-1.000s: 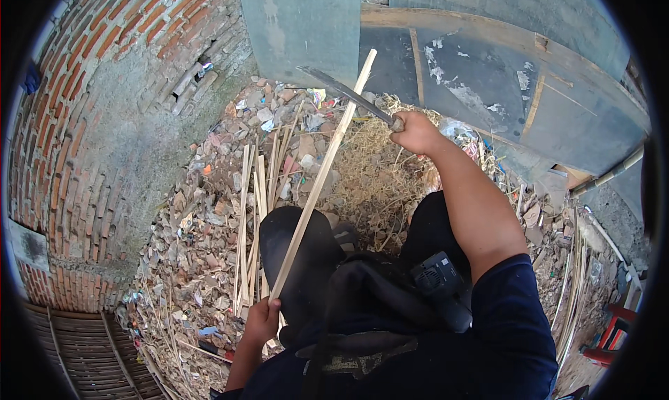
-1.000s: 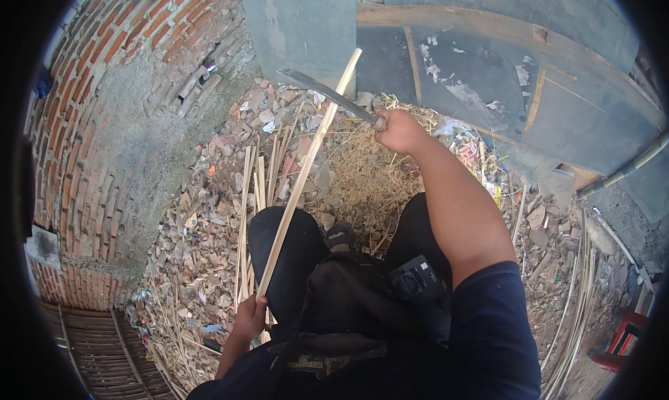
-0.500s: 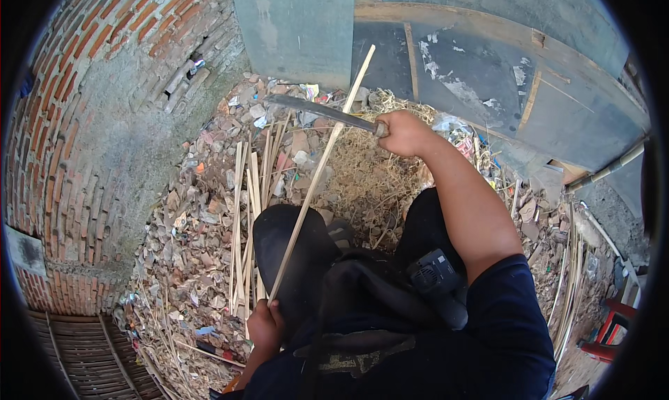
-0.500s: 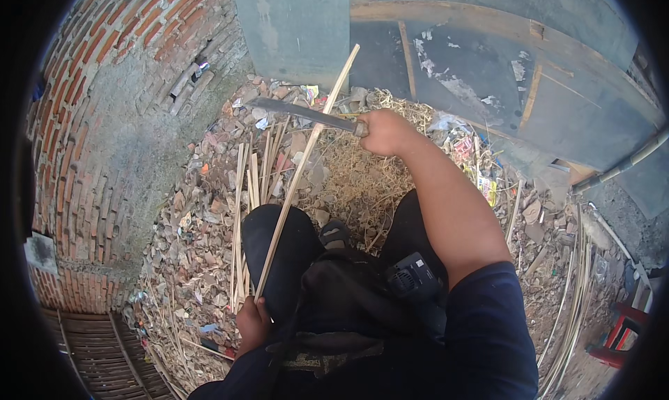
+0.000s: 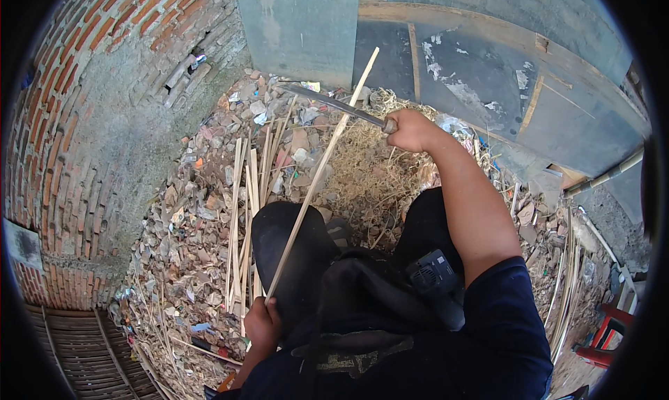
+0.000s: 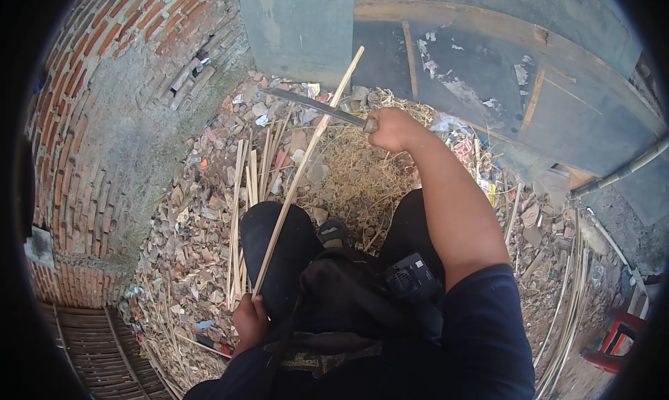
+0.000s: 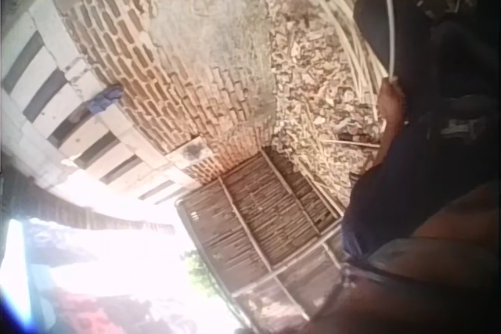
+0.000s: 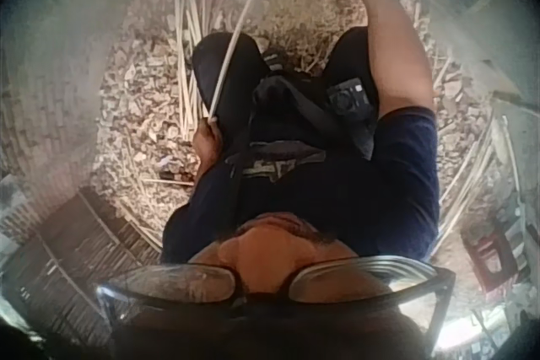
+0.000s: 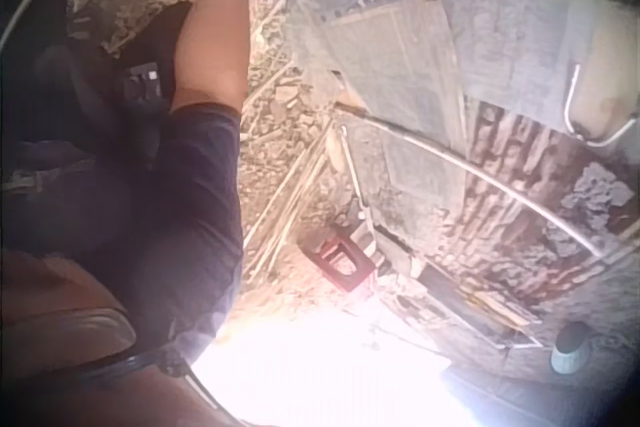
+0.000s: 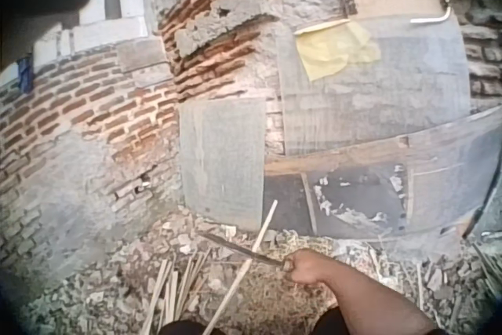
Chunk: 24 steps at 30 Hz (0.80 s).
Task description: The person holds a wooden stick and shaves along its length using a knife.
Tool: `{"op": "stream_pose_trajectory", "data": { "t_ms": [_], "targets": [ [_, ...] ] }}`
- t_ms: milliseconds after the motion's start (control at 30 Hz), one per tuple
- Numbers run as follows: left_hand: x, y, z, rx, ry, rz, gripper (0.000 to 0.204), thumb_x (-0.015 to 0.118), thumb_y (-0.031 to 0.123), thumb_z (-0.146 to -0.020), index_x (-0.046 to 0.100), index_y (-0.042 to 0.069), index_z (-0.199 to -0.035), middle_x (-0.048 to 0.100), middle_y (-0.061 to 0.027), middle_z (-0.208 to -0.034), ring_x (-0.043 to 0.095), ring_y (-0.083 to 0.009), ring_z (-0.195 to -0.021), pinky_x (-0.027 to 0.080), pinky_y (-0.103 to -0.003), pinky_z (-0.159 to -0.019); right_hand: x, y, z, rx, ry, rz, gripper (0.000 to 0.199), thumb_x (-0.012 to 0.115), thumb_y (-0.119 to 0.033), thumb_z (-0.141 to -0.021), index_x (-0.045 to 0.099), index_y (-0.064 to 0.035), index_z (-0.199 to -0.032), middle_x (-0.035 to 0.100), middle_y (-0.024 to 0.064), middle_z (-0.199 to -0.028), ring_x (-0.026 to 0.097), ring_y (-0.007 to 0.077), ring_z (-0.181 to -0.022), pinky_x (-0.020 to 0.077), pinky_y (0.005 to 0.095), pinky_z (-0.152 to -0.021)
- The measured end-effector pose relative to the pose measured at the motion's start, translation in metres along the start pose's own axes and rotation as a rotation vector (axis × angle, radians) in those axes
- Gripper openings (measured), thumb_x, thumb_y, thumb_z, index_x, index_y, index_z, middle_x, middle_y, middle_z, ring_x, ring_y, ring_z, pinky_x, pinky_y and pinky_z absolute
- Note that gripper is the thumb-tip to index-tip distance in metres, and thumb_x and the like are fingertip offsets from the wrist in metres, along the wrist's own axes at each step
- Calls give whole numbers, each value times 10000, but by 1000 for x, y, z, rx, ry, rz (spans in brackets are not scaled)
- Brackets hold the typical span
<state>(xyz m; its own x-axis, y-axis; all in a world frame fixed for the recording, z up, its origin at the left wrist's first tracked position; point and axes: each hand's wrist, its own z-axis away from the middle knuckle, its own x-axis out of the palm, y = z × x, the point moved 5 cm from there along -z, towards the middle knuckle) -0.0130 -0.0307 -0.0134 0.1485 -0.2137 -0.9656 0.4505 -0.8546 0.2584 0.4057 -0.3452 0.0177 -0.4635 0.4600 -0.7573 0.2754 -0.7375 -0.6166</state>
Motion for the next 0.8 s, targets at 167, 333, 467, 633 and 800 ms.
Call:
{"op": "stream_pose_trajectory", "data": {
  "t_ms": [167, 333, 467, 633, 800],
  "targets": [
    [-6, 4, 0, -2, -27, 55, 334, 600, 285, -987, 552, 17, -794, 599, -230, -623, 619, -453, -595, 448, -525, -539, 0, -21, 15, 1, -24, 4, 345, 684, -174, -755, 702, -72, -1084, 713, 198, -956, 684, 349, -962, 536, 437, -856],
    [-17, 11, -2, -46, -71, 223, 415, 587, 323, -1010, 519, 10, -747, 565, -194, -577, 609, -397, -548, 430, -465, -520, 15, -44, 22, -215, -81, 115, 291, 749, -196, -746, 719, -84, -1014, 702, 159, -841, 678, 325, -820, 526, 423, -758],
    [-17, 4, 0, -61, -115, 262, 431, 575, 342, -1019, 528, 5, -755, 552, -181, -568, 601, -363, -534, 424, -449, -516, 8, -31, 17, -136, -161, 97, 335, 704, -175, -748, 708, -65, -1064, 724, 189, -972, 693, 354, -929, 538, 448, -827],
    [-21, 2, -2, -99, -178, 274, 412, 569, 333, -1021, 545, 5, -771, 558, -191, -583, 603, -392, -552, 422, -463, -518, -3, -5, 8, -16, 32, 19, 427, 710, -175, -747, 696, -64, -1158, 714, 217, -997, 689, 353, -952, 540, 426, -855],
    [-34, 15, -11, -10, -35, 165, 385, 545, 309, -1026, 552, 12, -781, 569, -216, -605, 589, -444, -572, 421, -495, -526, 12, -42, 21, -157, -116, 162, 331, 696, -193, -757, 716, -107, -1076, 717, 168, -934, 689, 348, -936, 539, 446, -828]
  ]
}}
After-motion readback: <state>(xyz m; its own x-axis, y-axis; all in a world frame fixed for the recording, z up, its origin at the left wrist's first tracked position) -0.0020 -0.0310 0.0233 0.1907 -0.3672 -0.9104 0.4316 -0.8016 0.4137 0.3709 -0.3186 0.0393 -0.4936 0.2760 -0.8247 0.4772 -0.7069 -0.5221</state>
